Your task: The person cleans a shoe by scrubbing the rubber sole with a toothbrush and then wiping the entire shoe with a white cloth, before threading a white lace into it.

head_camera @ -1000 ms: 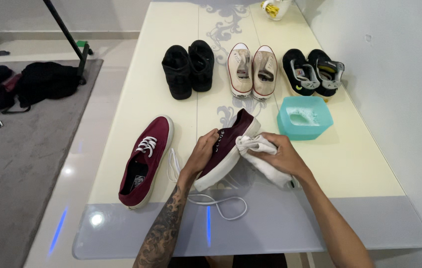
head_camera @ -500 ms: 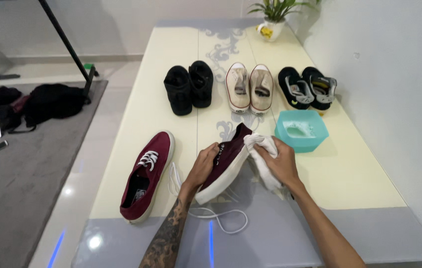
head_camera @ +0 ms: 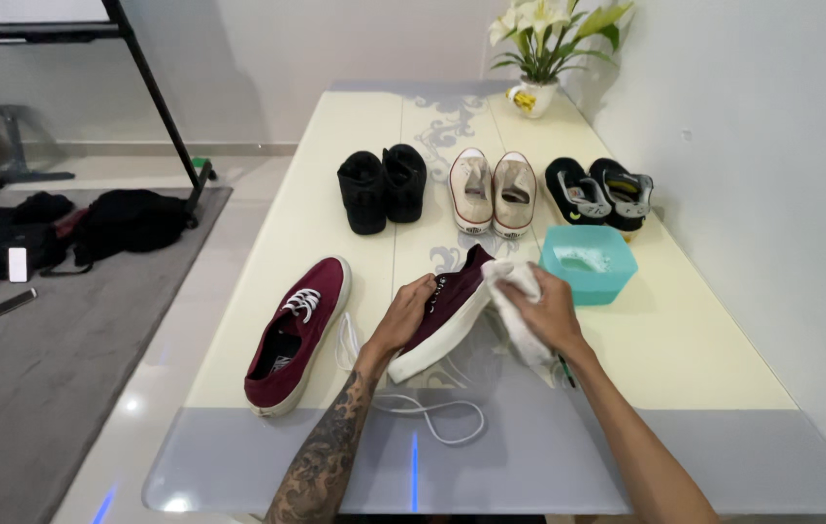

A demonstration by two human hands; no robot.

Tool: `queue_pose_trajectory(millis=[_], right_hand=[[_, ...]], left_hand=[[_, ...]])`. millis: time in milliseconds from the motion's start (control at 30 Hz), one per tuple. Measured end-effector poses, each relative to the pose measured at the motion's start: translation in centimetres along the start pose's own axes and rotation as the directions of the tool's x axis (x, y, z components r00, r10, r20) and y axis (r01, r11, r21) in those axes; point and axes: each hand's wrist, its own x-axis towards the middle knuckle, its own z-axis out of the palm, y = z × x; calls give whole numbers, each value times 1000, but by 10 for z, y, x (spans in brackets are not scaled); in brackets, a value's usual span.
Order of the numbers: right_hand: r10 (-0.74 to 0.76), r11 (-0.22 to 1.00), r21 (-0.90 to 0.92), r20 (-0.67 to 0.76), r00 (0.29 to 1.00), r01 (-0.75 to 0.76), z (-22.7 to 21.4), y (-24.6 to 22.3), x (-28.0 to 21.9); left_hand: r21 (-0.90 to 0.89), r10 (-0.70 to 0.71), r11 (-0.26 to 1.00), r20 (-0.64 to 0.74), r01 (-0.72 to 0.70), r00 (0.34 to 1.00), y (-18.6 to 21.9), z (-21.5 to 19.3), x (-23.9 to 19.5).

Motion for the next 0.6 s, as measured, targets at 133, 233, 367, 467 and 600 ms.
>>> queue_pose_trajectory(millis=[133, 233, 367, 467, 600], right_hand=[[4, 989, 148, 133, 991, -24, 5, -44, -17], [39, 998, 55, 76, 996, -43, 9, -20, -9], [38, 999, 4, 15, 999, -38, 6, -14, -8], [22, 996, 79, 92, 996, -29, 7, -37, -19], [24, 1000, 0, 11, 1000, -24, 7, -14, -14]], left_hand=[[-2, 14, 1000, -6, -14, 1000, 8, -1, -2], [16, -2, 1000, 6, 2, 1000, 13, -4, -2], [4, 12, 1000, 10, -12, 1000, 4, -1, 1], [2, 34, 999, -3, -34, 999, 0, -1, 1], [9, 64, 998, -9, -64, 998, 0, -1, 1]])
